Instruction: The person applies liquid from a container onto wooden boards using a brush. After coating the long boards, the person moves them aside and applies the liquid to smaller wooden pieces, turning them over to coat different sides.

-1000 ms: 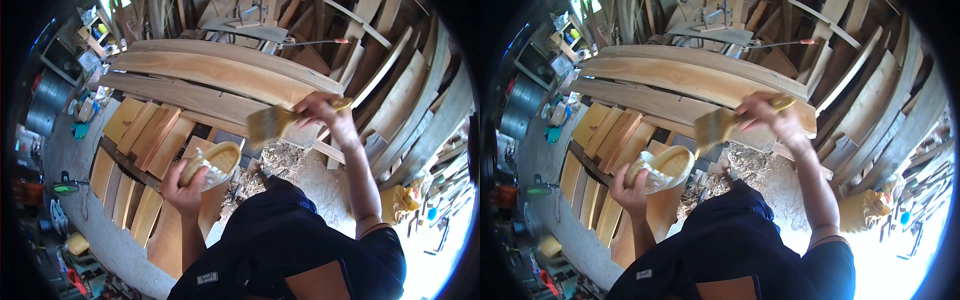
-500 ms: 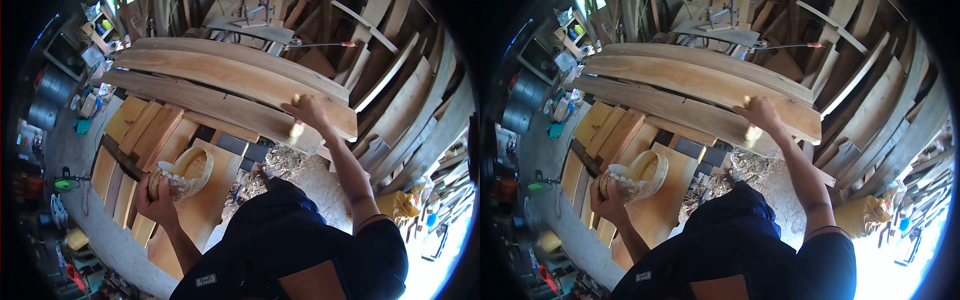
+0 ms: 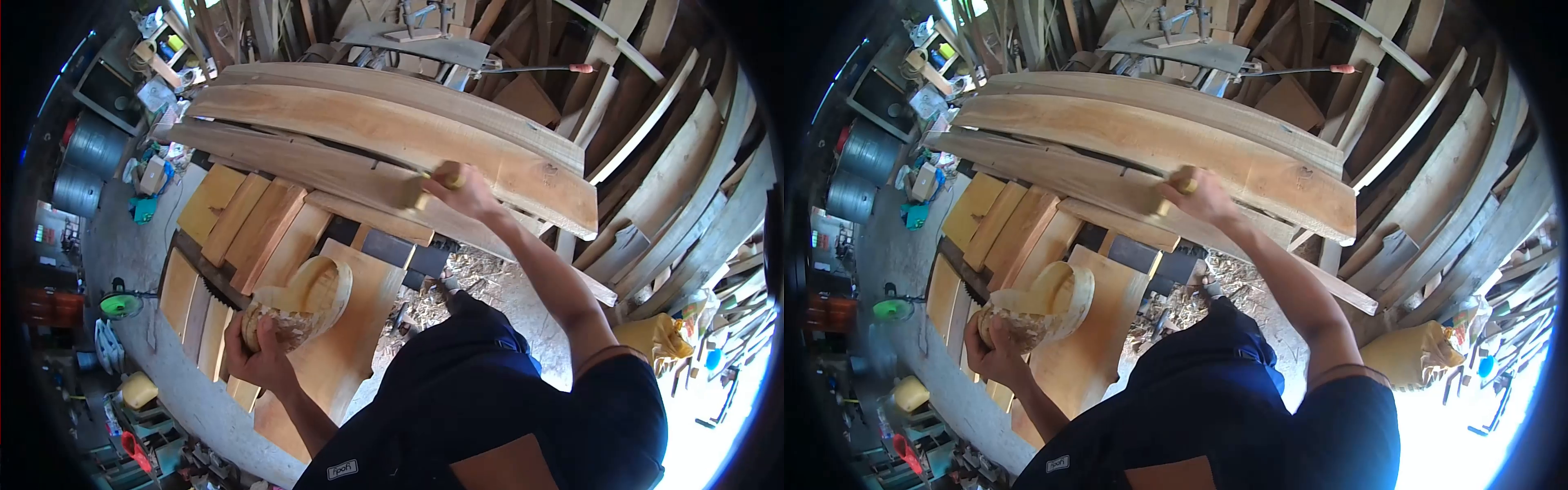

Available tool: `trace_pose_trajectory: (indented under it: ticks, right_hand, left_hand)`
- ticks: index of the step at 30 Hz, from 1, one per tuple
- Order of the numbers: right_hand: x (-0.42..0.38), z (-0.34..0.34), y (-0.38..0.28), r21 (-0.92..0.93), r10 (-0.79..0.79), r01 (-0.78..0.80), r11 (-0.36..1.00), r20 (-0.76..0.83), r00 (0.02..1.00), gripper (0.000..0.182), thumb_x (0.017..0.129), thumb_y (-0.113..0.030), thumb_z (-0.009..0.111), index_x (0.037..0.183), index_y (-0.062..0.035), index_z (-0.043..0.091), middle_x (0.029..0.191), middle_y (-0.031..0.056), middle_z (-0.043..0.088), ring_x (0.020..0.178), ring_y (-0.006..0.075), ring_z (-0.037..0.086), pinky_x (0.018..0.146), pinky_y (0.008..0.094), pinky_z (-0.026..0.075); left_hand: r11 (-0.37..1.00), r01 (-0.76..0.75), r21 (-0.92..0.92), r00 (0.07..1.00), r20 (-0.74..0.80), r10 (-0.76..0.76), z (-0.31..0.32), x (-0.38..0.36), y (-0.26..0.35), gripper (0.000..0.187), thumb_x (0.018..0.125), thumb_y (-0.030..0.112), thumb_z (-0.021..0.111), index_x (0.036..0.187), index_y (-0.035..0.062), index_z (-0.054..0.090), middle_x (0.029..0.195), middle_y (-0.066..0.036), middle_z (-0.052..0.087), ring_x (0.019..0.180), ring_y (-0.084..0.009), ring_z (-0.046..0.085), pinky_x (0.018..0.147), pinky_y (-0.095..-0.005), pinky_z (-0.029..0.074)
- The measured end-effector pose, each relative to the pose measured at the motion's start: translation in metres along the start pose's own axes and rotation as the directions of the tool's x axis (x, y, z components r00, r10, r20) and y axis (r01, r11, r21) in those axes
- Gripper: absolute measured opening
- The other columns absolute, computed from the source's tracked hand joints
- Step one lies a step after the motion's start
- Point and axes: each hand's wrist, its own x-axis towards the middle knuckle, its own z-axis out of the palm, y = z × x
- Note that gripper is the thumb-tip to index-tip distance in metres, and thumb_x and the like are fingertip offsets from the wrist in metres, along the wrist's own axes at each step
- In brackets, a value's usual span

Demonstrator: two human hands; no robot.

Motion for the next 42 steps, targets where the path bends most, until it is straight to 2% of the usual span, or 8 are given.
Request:
trace_pose_trajectory:
  ticks: [5, 12, 19, 24, 29, 31, 35, 42]
  right_hand:
    - [-0.083, -0.099, 0.045, -0.058, 0.279, -0.282, 0.958, -0.056, 0.959, 0.03, 0.081, -0.032, 0.067, 0.086, -0.0029, 0.071, 0.076, 0.0118, 0.069, 0.07, 0.0202, 0.067, 0.069, 0.0333, 0.051]
    - [-0.088, -0.19, 0.049, -0.51, 0.3, -0.485, 0.711, -0.403, 0.864, 0.031, 0.076, -0.032, 0.064, 0.075, -0.0009, 0.067, 0.07, 0.0201, 0.065, 0.072, 0.0366, 0.066, 0.07, 0.0451, 0.053]
    - [0.04, -0.122, 0.092, -0.712, 0.222, -0.178, 0.679, -0.032, 0.974, 0.034, 0.077, -0.036, 0.058, 0.084, -0.0048, 0.069, 0.087, 0.0189, 0.067, 0.082, 0.0348, 0.066, 0.075, 0.0442, 0.053]
    - [0.141, -0.053, 0.002, -0.51, 0.034, 0.021, 0.86, 0.098, 0.995, 0.035, 0.083, -0.043, 0.057, 0.091, -0.0102, 0.069, 0.09, 0.0172, 0.068, 0.085, 0.0326, 0.066, 0.079, 0.042, 0.052]
    - [0.225, 0.005, 0.01, -0.166, -0.035, 0.017, 0.986, -0.107, 0.994, 0.042, 0.086, -0.046, 0.056, 0.099, -0.0075, 0.068, 0.091, 0.0146, 0.069, 0.083, 0.0261, 0.068, 0.078, 0.0378, 0.053]
    - [0.228, 0.007, 0.022, 0.47, -0.022, 0.005, 0.883, 0.031, 0.999, 0.038, 0.089, -0.039, 0.058, 0.105, -0.0063, 0.066, 0.092, 0.0103, 0.07, 0.078, 0.0173, 0.068, 0.073, 0.0321, 0.054]
    - [0.179, -0.026, 0.099, 0.434, 0.035, -0.035, 0.9, 0.008, 0.999, 0.029, 0.091, -0.032, 0.059, 0.105, -0.0072, 0.066, 0.092, 0.0049, 0.071, 0.073, 0.0102, 0.066, 0.068, 0.0258, 0.053]
    - [0.034, -0.207, 0.153, 0.365, 0.433, -0.392, 0.845, -0.035, 0.901, 0.026, 0.092, -0.021, 0.056, 0.087, 0.0026, 0.066, 0.079, 0.0104, 0.067, 0.059, 0.0116, 0.064, 0.055, 0.0222, 0.055]
  left_hand:
    - [0.995, -0.011, -0.097, 0.995, 0.095, 0.021, 0.024, 0.011, -0.005, 0.025, 0.073, 0.004, 0.07, 0.095, -0.0041, 0.062, 0.087, -0.008, 0.064, 0.077, -0.0168, 0.059, 0.071, -0.0286, 0.049]
    - [0.994, -0.023, -0.102, 0.995, 0.097, 0.033, 0.047, 0.015, -0.001, 0.026, 0.07, 0.005, 0.072, 0.093, -0.004, 0.062, 0.086, -0.009, 0.063, 0.078, -0.0187, 0.059, 0.072, -0.03, 0.048]
    - [0.997, -0.033, -0.066, 0.997, 0.063, 0.037, 0.042, 0.009, 0.015, 0.028, 0.069, 0.004, 0.072, 0.094, -0.0035, 0.061, 0.085, -0.009, 0.063, 0.078, -0.0168, 0.059, 0.072, -0.0286, 0.048]
    - [0.999, 0.037, 0.026, 0.999, -0.006, -0.037, 0.046, 0.004, 0.024, 0.026, 0.071, 0.001, 0.072, 0.094, -0.0021, 0.062, 0.086, -0.007, 0.063, 0.077, -0.0143, 0.058, 0.072, -0.0254, 0.048]
    - [0.996, 0.078, 0.046, 0.996, -0.048, -0.076, 0.061, 0.003, 0.037, 0.026, 0.072, 0.003, 0.073, 0.095, -0.002, 0.063, 0.086, -0.007, 0.063, 0.078, -0.014, 0.058, 0.072, -0.0255, 0.048]
    - [0.996, 0.063, 0.067, 0.997, -0.038, -0.061, 0.069, 0.005, 0.041, 0.026, 0.072, 0.004, 0.073, 0.095, -0.002, 0.063, 0.086, -0.007, 0.063, 0.078, -0.0138, 0.058, 0.072, -0.0255, 0.048]
    - [0.999, 0.043, -0.025, 0.999, 0.035, -0.042, 0.086, 0.012, 0.044, 0.027, 0.072, 0.004, 0.074, 0.095, -0.0021, 0.063, 0.087, -0.007, 0.063, 0.078, -0.0138, 0.059, 0.072, -0.0252, 0.047]
    - [0.995, -0.021, -0.094, 0.99, 0.141, 0.034, 0.118, 0.025, 0.044, 0.025, 0.07, 0.0, 0.073, 0.092, -0.0018, 0.062, 0.081, -0.008, 0.063, 0.072, -0.0129, 0.058, 0.067, -0.0233, 0.047]
